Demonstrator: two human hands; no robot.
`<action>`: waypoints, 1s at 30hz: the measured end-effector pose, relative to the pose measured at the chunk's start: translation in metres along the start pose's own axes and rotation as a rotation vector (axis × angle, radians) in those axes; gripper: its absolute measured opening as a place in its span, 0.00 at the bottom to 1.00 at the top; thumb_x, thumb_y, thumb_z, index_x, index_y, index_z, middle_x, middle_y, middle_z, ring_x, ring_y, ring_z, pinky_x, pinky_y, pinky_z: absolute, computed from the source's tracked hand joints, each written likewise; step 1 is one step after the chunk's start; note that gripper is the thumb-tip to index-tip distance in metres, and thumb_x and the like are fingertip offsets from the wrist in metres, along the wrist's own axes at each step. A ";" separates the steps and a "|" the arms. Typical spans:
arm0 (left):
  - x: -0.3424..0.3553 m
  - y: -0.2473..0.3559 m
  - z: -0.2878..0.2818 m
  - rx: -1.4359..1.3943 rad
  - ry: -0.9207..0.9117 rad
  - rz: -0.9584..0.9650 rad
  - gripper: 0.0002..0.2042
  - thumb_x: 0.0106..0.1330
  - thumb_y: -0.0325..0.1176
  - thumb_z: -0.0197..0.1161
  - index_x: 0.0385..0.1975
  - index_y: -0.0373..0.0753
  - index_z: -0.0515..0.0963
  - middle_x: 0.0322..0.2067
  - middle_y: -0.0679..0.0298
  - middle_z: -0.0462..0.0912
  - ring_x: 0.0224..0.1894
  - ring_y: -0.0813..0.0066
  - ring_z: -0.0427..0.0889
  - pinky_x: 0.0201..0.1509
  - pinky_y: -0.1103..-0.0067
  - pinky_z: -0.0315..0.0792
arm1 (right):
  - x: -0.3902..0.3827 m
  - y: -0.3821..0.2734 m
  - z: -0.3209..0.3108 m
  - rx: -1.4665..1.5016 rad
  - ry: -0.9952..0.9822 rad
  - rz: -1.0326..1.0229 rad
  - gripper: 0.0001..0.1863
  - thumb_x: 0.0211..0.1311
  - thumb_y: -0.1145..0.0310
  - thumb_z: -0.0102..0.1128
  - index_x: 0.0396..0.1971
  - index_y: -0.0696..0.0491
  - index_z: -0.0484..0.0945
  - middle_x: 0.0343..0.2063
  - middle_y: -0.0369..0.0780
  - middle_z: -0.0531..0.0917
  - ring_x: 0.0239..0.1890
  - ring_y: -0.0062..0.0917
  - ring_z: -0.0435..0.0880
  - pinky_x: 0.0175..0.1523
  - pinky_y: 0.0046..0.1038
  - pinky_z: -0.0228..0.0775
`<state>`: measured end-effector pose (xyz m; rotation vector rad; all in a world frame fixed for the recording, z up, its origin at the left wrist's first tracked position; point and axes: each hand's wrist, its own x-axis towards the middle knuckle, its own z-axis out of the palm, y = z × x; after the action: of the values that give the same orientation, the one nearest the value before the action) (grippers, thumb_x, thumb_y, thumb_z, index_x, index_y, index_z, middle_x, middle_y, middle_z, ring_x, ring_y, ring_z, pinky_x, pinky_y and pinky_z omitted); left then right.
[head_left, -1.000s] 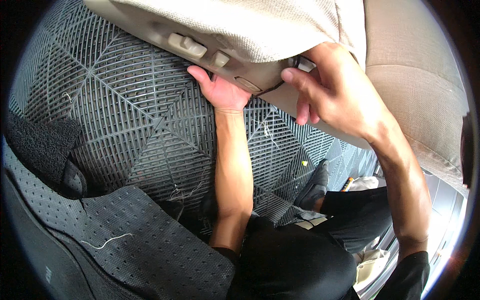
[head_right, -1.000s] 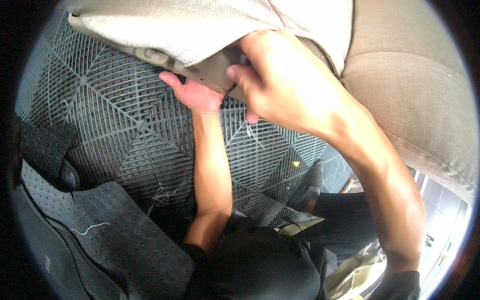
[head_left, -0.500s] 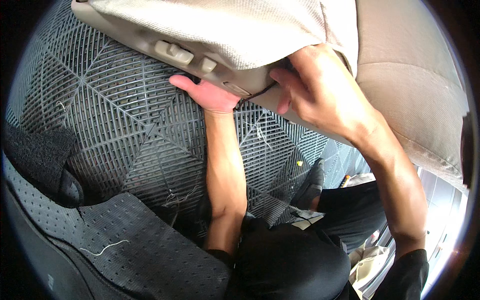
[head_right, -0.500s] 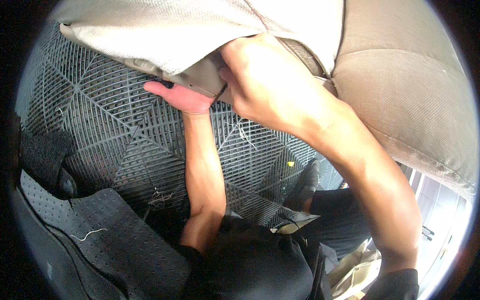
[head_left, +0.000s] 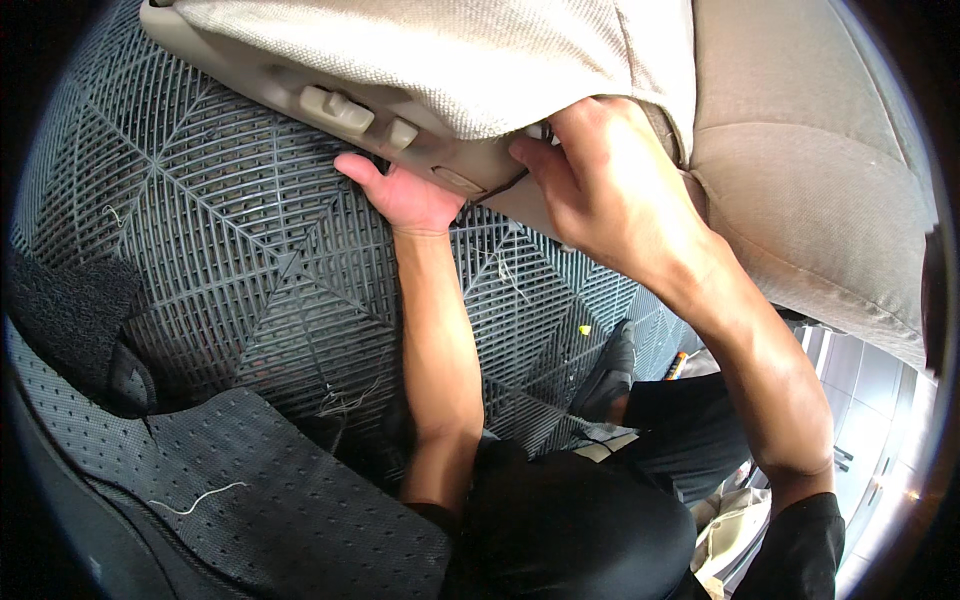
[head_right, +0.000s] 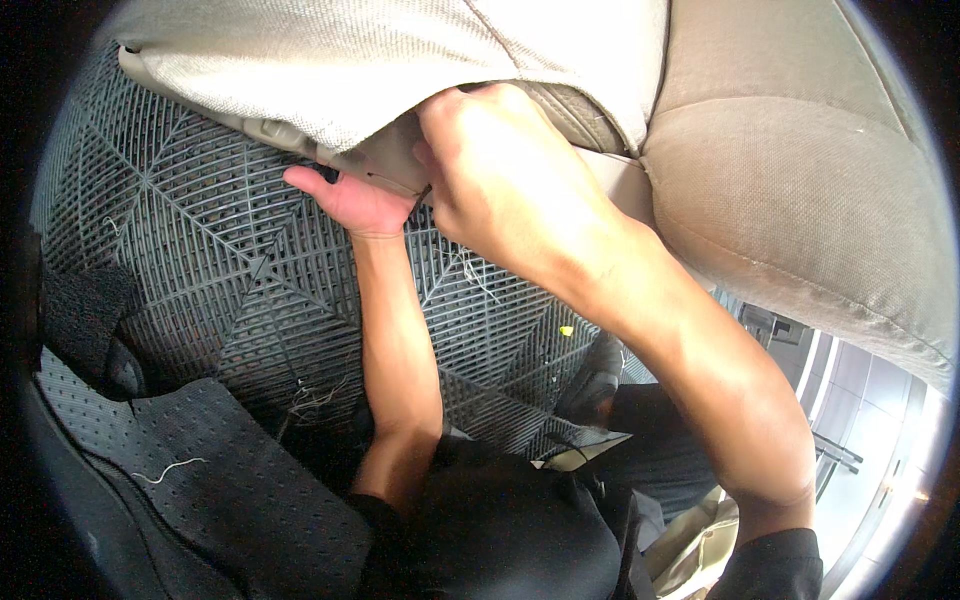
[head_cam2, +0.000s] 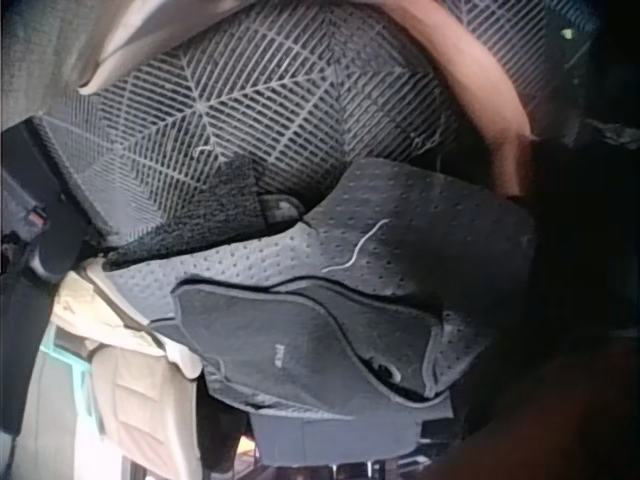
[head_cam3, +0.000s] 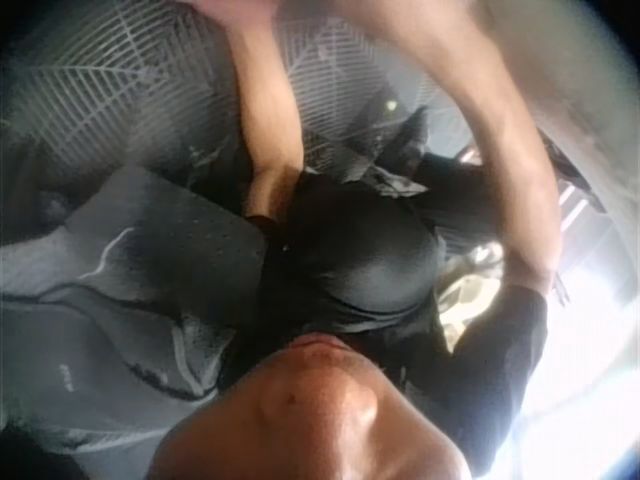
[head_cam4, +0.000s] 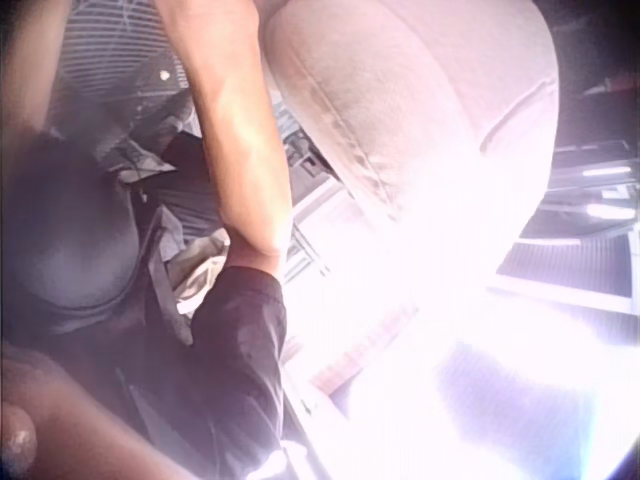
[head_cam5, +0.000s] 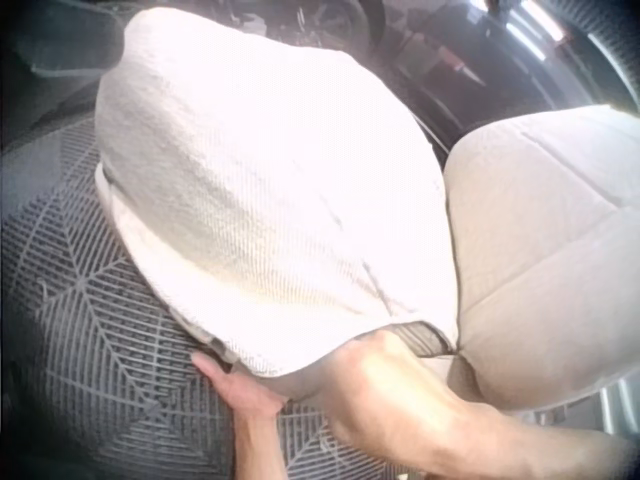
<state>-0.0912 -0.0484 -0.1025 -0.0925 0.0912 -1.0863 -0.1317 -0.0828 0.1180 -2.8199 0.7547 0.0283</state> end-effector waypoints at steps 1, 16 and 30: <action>0.000 0.000 -0.002 -0.033 -0.031 -0.011 0.53 0.46 0.75 0.54 0.68 0.46 0.50 0.67 0.65 0.52 0.67 0.62 0.53 0.68 0.59 0.53 | 0.000 0.000 -0.001 0.027 0.021 -0.021 0.05 0.48 0.78 0.57 0.21 0.65 0.74 0.18 0.54 0.77 0.26 0.49 0.80 0.33 0.40 0.72; -0.005 0.003 0.011 0.038 0.021 -0.014 0.48 0.53 0.71 0.52 0.67 0.45 0.50 0.66 0.65 0.55 0.66 0.64 0.56 0.68 0.61 0.54 | -0.004 0.009 -0.009 0.141 -0.106 -0.087 0.04 0.58 0.77 0.54 0.31 0.62 0.71 0.11 0.41 0.74 0.16 0.33 0.77 0.26 0.31 0.68; -0.006 0.000 0.008 0.081 0.022 0.019 0.56 0.44 0.75 0.57 0.68 0.42 0.47 0.67 0.62 0.51 0.68 0.62 0.54 0.68 0.61 0.55 | -0.001 0.006 -0.013 0.074 -0.127 0.030 0.09 0.50 0.72 0.60 0.24 0.64 0.74 0.24 0.53 0.77 0.32 0.48 0.77 0.41 0.41 0.68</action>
<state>-0.0928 -0.0426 -0.0949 -0.0073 0.0675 -1.0712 -0.1360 -0.0898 0.1300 -2.7075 0.7528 0.1791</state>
